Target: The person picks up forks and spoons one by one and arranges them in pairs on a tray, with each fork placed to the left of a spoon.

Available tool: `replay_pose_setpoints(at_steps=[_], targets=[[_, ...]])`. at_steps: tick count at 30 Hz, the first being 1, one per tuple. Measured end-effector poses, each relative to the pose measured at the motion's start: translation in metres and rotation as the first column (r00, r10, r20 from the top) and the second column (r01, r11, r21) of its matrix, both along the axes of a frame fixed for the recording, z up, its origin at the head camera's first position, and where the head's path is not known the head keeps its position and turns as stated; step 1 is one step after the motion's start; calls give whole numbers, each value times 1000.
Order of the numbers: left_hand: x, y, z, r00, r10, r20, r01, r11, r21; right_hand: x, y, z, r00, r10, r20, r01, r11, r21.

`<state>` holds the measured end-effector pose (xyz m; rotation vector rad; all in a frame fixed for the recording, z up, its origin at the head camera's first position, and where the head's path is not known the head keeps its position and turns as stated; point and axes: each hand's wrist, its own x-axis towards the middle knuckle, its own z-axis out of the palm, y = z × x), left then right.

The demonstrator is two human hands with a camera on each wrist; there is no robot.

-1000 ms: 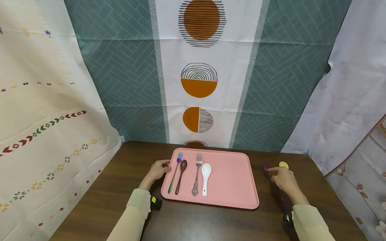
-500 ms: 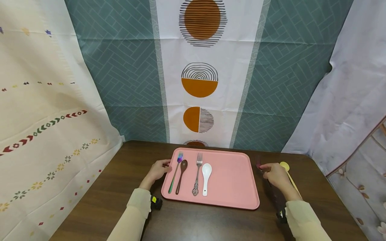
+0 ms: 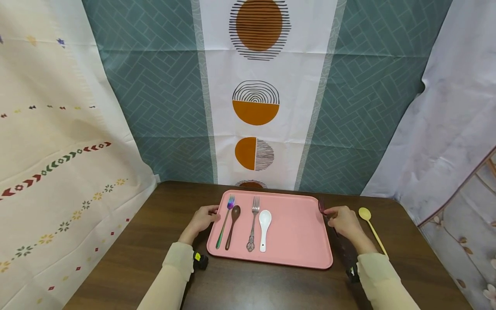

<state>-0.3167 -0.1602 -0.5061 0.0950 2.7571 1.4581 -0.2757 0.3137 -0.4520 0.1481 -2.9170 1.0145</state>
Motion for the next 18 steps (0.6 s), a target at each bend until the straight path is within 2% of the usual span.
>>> replay_pose_setpoints(at_steps=[11,18], targets=[[-1,0,-1,1000,4,5,-4,1000,-8,-7,-23,1,1000,-7,3,7,1000,10],[0,-1,0,1000,-3,-7,3,1000,-11,-11,-31,6,1000,0,19,1,1000,-21]])
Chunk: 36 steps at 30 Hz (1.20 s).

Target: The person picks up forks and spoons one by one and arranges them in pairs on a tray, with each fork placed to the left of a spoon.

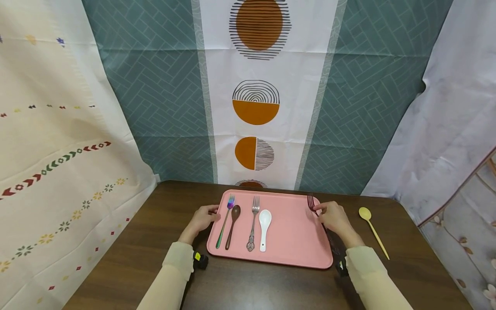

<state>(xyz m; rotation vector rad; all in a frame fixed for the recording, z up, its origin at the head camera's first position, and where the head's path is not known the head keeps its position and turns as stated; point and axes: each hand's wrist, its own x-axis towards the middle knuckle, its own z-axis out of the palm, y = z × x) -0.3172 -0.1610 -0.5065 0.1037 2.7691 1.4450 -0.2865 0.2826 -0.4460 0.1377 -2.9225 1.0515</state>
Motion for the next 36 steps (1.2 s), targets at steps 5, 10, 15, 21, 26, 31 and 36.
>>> replay_pose_setpoints(at_steps=[5,10,15,21,26,31,36], targets=[[0,-1,0,1000,7,11,-7,1000,3,-3,-9,1,1000,4,14,-4,1000,-14],[0,-1,0,1000,8,15,-8,1000,12,-6,-18,-2,1000,10,19,-10,1000,-8],[0,0,0,1000,7,12,-7,1000,12,-8,-28,-4,999,24,23,-24,1000,1],[0,1,1,1000,6,12,-6,1000,8,-8,-37,-6,999,44,30,-44,999,6],[0,2,0,1000,6,21,-7,1000,12,-8,-45,-7,998,38,48,-38,999,6],[1,1,1,1000,7,18,-7,1000,9,-11,-52,-10,998,41,37,-42,999,9],[1,0,1,1000,8,22,-8,1000,11,-15,-57,-18,996,87,28,-86,996,-27]])
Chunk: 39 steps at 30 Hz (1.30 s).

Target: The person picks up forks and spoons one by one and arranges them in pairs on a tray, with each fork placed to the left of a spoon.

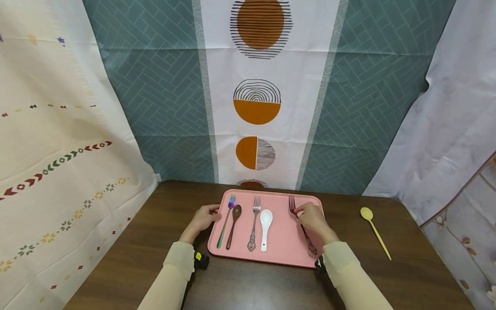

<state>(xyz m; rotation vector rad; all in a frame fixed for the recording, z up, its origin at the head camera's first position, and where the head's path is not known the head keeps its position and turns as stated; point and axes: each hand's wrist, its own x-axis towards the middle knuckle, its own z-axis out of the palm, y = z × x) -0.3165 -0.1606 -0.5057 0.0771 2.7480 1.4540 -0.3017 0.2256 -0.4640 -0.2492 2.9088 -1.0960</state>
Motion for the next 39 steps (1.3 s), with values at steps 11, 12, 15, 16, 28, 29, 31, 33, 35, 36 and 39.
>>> replay_pose_setpoints(at_steps=[11,12,15,16,28,29,31,33,35,36,39], targets=[[-1,1,0,1000,-2,-13,2,1000,-17,1,-16,0,998,-11,64,6,997,76],[-1,1,-1,1000,-5,-13,5,1000,-14,1,-17,0,998,-7,68,2,997,79],[0,1,-1,1000,-14,-17,14,1000,-10,0,-20,-1,997,-7,82,0,996,84],[0,1,-2,1000,-15,-16,15,1000,-6,0,-21,-2,996,-6,85,-1,996,85],[-2,-1,-1,999,-19,-33,19,1000,-7,-8,-32,-6,996,32,86,-43,992,123],[-3,-1,-1,999,-15,-30,14,1000,-7,-8,-33,-6,996,30,80,-41,991,131],[-2,-1,0,1000,-8,-24,8,1000,-8,-9,-35,-5,996,19,83,-30,990,136],[-2,0,1,1000,-2,-20,2,1000,-8,-10,-37,-5,996,13,87,-25,989,143],[-2,0,1,1000,6,-6,-6,1000,-3,-10,-38,-5,995,3,96,-17,990,142],[-2,0,1,1000,6,-2,-6,1000,-3,-9,-39,-5,995,0,100,-14,989,144],[-2,0,0,1000,6,7,-6,1000,0,-9,-40,-6,995,-5,104,-11,989,148]])
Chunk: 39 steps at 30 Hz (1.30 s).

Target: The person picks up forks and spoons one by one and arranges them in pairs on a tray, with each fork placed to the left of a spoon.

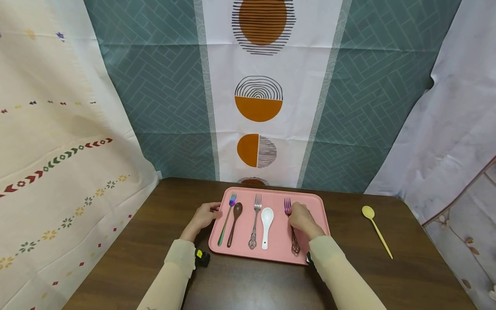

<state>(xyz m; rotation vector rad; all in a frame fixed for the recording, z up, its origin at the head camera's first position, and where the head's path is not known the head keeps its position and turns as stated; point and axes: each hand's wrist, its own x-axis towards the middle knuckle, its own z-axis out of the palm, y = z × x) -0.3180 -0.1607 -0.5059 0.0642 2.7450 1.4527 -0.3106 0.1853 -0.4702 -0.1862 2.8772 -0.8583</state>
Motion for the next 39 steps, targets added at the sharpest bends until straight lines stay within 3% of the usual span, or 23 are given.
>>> replay_pose_setpoints(at_steps=[10,25,33,39], targets=[[-1,1,-1,1000,-2,-2,2,1000,2,-1,-5,-2,999,-34,-40,37,997,60],[1,0,1,1000,-6,-3,6,1000,-2,-3,-6,-3,997,-62,-39,64,996,57],[1,1,1,1000,-5,-7,5,1000,-7,-1,-8,-3,993,-113,32,113,994,0],[1,1,1,1000,0,-6,0,1000,-8,0,-9,-4,992,-123,38,123,992,-11]])
